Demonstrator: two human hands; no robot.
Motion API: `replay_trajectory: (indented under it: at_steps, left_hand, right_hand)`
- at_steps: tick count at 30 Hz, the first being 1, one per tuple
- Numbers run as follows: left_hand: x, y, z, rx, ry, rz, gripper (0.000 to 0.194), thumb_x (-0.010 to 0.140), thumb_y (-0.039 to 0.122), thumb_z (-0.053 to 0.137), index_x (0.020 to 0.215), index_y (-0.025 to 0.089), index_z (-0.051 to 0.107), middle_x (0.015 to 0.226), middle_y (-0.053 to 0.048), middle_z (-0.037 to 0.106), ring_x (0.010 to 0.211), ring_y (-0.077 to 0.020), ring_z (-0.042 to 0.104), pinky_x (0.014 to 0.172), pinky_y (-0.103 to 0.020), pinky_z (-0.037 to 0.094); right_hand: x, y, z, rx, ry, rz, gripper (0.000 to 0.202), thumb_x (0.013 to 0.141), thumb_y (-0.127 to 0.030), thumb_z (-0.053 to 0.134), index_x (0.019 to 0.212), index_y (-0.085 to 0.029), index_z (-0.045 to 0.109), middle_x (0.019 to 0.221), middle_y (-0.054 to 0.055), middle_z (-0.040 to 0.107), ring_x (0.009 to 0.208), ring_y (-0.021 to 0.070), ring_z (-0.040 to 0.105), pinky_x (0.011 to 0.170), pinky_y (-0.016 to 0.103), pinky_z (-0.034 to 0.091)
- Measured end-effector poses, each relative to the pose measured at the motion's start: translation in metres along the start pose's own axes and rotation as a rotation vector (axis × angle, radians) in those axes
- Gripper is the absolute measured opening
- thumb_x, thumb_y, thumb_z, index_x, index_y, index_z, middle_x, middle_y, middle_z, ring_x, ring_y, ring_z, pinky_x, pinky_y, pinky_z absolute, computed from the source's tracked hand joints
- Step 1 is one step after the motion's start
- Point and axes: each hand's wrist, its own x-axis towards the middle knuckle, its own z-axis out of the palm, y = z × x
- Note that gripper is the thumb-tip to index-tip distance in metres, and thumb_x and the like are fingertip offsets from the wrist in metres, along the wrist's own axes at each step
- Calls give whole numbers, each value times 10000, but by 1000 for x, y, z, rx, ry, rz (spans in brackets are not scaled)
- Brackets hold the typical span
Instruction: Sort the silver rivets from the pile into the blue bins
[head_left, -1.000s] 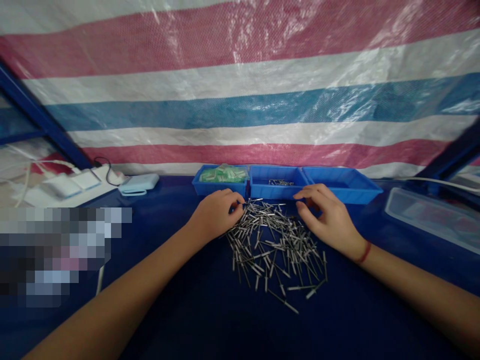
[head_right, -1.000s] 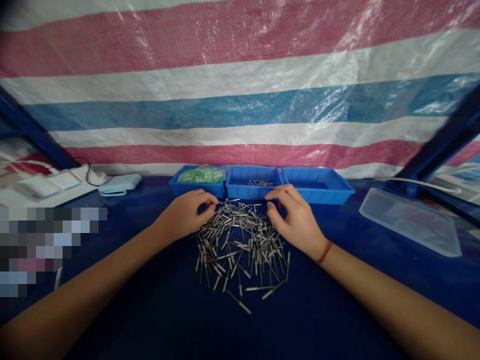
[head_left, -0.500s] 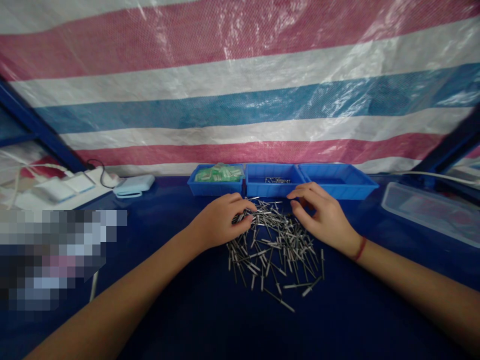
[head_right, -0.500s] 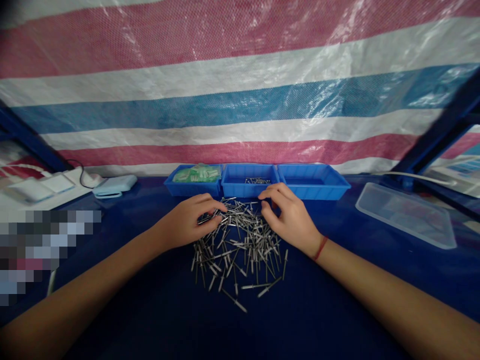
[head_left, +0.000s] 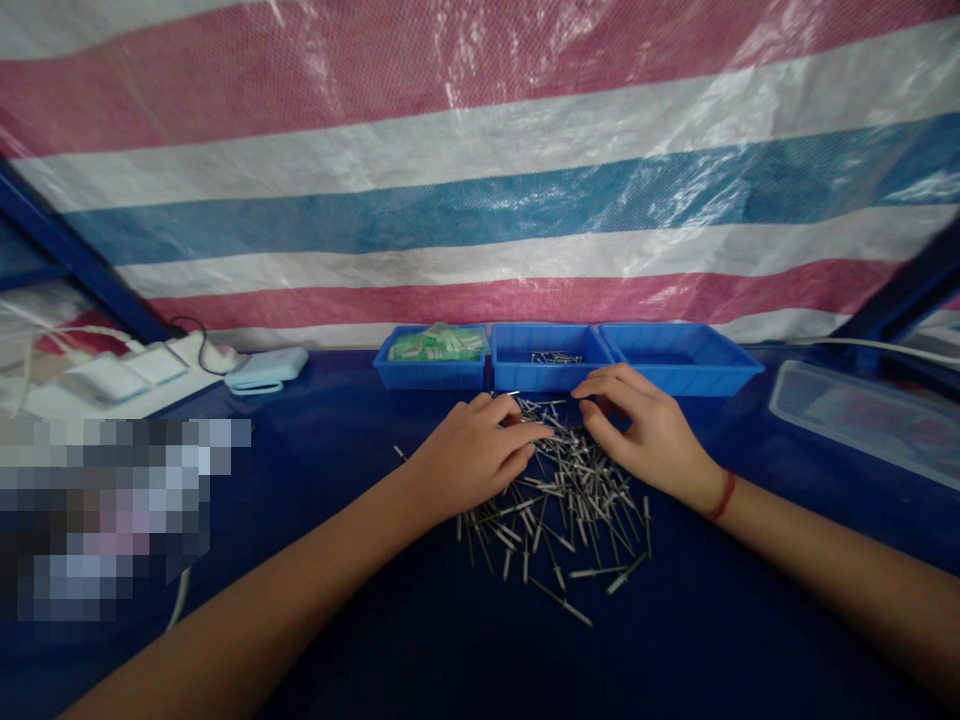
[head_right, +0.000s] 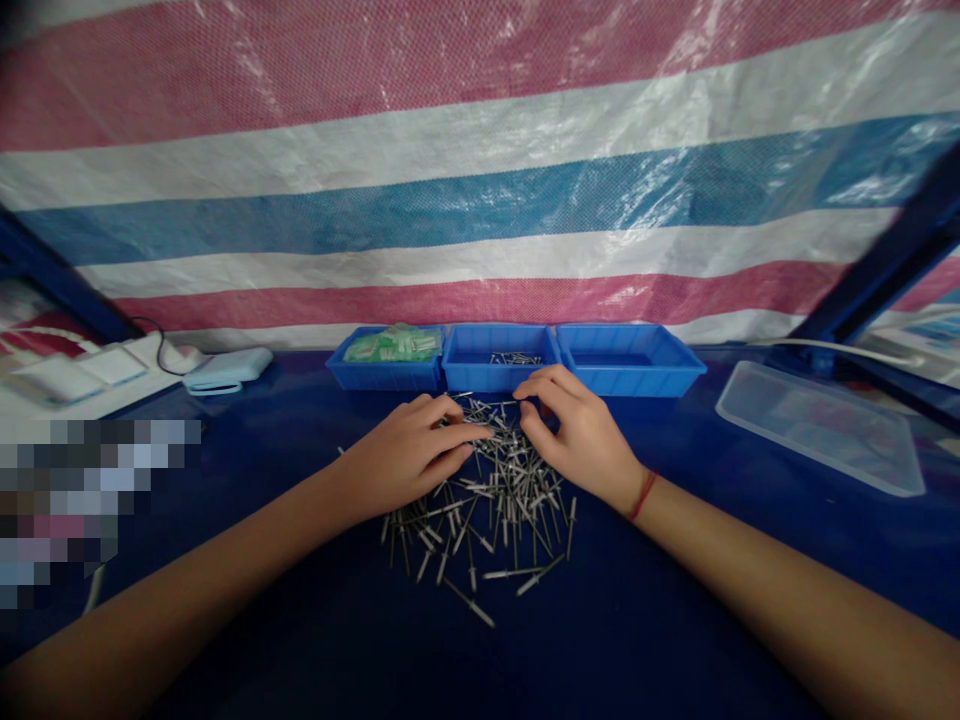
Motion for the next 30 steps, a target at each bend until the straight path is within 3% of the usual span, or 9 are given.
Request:
replay_trajectory:
  at_steps: [8,15,22,26,30]
  left_hand:
    - [5,4,0,27,-13,5,136,883,264,520,956,200,614,935,-41,564,850,-178,517,756,-318,415]
    - [8,9,4,29,-21,-48,193,905,319,483,958,187,614,905,-42,565,836,-185,536,753,-337,424]
    - [9,17,4,42,5,-102,176,923,252,444,890,183,603,917,-33,576,818,-178,538,705,-331,410]
    - [5,13,0,-63,61,-130,149,922,240,445,887,200,585,908,-10,613,837,-173,549,731,-334,405]
    - [1,15,-10,-335,112,-182,106,902,195,464,865,190,563,800,21,638,744,-122,586,703,-275,430]
  right_hand:
    - [-1,0,0,18,-7,3,133,833,-144,483,911,-198,577,892,64,597,847,204,601,730,377,496]
    - [-1,1,0,30,-15,1,137,829,-135,493,919,-186,582,895,66,593,839,196,597,728,364,495]
    - [-1,0,1,28,-21,11,149,829,-140,485,941,-193,568,892,62,600,767,182,578,671,343,495]
    - [0,1,-1,24,3,16,149,833,-132,478,931,-196,570,880,62,605,786,186,579,687,347,493]
    - [0,-15,-6,16,50,34,136,834,-136,483,915,-187,581,869,65,611,770,183,582,696,348,491]
